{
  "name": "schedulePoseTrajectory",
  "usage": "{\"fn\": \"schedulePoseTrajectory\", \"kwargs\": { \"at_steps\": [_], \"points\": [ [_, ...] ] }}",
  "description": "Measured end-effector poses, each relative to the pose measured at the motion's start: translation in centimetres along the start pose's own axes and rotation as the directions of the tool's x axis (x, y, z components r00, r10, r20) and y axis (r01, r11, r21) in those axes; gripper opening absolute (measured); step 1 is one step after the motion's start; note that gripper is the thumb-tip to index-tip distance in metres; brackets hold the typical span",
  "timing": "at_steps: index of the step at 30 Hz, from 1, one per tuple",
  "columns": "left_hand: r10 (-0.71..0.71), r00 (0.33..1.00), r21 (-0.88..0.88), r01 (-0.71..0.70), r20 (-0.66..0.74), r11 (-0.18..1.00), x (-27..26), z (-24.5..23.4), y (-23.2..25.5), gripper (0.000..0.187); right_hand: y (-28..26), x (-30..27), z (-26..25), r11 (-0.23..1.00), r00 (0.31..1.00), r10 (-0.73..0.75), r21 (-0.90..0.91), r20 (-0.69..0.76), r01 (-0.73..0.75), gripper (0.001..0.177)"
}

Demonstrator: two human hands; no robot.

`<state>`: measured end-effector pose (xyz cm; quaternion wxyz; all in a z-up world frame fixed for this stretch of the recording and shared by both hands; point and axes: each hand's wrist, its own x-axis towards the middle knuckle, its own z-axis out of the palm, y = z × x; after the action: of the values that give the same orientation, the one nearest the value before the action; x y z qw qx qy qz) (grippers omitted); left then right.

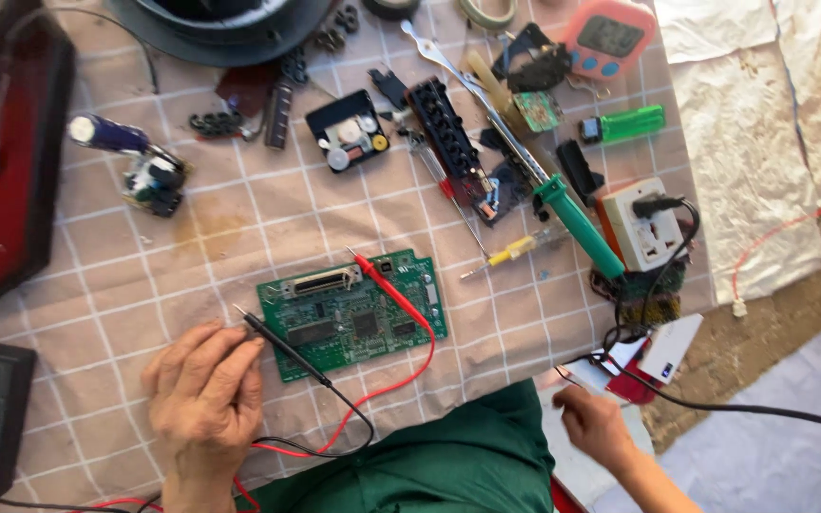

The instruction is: The person uses a soldering iron to work on a green circuit board, then uses a multimeter with red and black probes to test various points on the board. The workspace contains disassembled electronic components and tools.

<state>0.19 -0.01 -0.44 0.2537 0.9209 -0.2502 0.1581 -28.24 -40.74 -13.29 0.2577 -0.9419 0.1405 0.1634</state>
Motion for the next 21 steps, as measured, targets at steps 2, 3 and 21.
{"fn": "schedulePoseTrajectory", "kwargs": {
  "at_steps": [2, 3, 21],
  "points": [
    [0.000, 1.000, 0.008, 0.000, 0.003, 1.000, 0.2, -0.3, 0.2, 0.009, -8.1, 2.2, -4.0, 0.956, 0.963, -0.267, 0.132, 0.025, 0.262, 0.025],
    [-0.001, 1.000, 0.003, 0.001, 0.012, 1.000, 0.4, -0.4, 0.3, 0.007, -12.1, 3.1, -6.1, 0.836, 0.862, -0.506, 0.256, 0.021, 0.484, 0.024],
    [0.003, 0.968, 0.023, -0.010, 0.251, 1.000, -0.3, -0.4, 3.6, 0.037, -28.4, 14.4, -10.7, 0.669, 0.589, -0.741, -0.276, -0.323, 0.690, 0.017]
  ]
}}
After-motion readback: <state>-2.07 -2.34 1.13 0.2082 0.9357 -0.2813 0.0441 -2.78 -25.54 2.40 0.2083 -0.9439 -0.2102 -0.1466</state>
